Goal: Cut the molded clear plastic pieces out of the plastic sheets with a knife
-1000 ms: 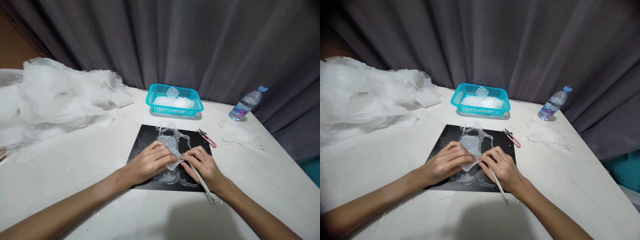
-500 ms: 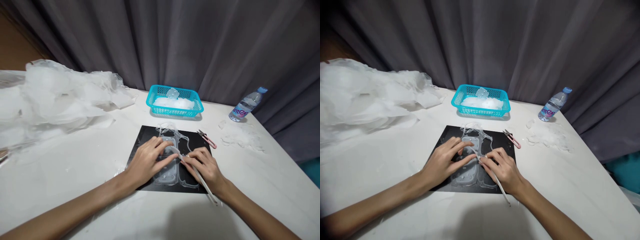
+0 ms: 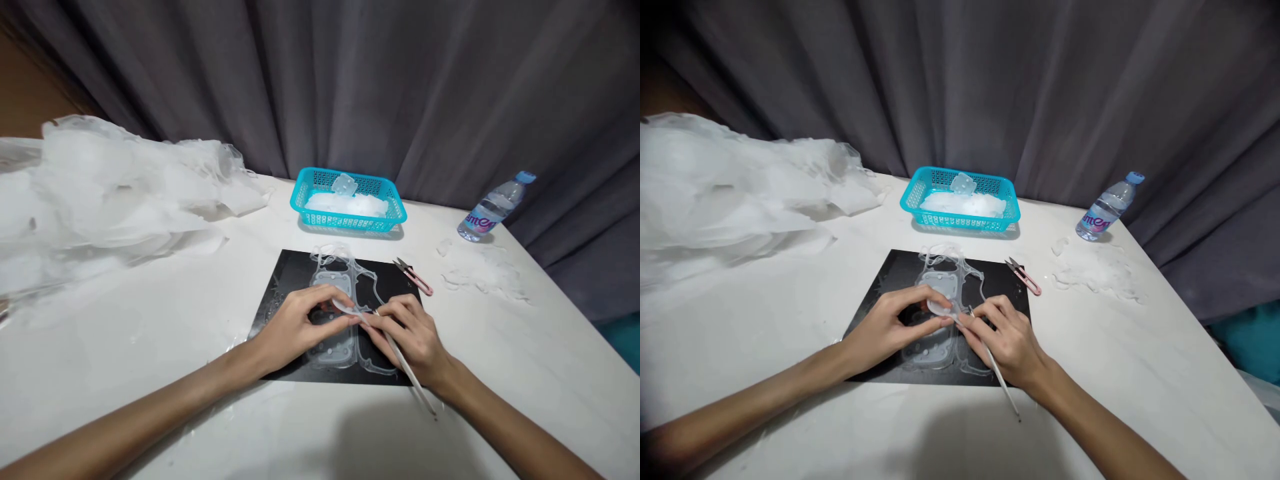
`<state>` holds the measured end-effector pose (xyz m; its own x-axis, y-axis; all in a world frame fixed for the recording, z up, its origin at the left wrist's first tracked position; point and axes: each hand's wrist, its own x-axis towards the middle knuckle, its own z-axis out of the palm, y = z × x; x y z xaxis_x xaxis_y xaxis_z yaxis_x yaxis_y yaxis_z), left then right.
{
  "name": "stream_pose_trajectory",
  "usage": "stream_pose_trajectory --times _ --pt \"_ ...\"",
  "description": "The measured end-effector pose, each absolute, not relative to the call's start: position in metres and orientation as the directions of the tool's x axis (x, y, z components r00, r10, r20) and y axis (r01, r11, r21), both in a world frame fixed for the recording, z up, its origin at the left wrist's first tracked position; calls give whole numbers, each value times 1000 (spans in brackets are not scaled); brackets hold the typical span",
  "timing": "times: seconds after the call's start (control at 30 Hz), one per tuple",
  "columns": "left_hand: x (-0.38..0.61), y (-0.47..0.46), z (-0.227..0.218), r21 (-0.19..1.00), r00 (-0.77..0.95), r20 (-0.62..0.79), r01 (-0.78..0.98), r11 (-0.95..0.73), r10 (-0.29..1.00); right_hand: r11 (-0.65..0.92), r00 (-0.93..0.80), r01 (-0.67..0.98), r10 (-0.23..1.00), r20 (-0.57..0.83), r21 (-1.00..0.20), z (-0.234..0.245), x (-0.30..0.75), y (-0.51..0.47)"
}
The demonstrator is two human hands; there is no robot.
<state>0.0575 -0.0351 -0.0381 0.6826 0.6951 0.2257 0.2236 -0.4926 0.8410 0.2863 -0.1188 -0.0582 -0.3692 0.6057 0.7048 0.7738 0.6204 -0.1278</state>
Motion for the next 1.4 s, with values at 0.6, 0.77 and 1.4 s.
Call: stream_pose_trajectory --times 0.6,0.77,1.4 --pt "58 -41 -38 808 710 361 85 -583 605 589 -294 792 598 746 -160 -53 285 -119" --pt "58 -40 -39 796 704 365 104 -596 609 511 -179 831 621 763 -221 -55 288 -121" --pt "53 -43 -48 792 709 330 151 -591 623 522 -196 649 818 542 -554 -54 293 -114"
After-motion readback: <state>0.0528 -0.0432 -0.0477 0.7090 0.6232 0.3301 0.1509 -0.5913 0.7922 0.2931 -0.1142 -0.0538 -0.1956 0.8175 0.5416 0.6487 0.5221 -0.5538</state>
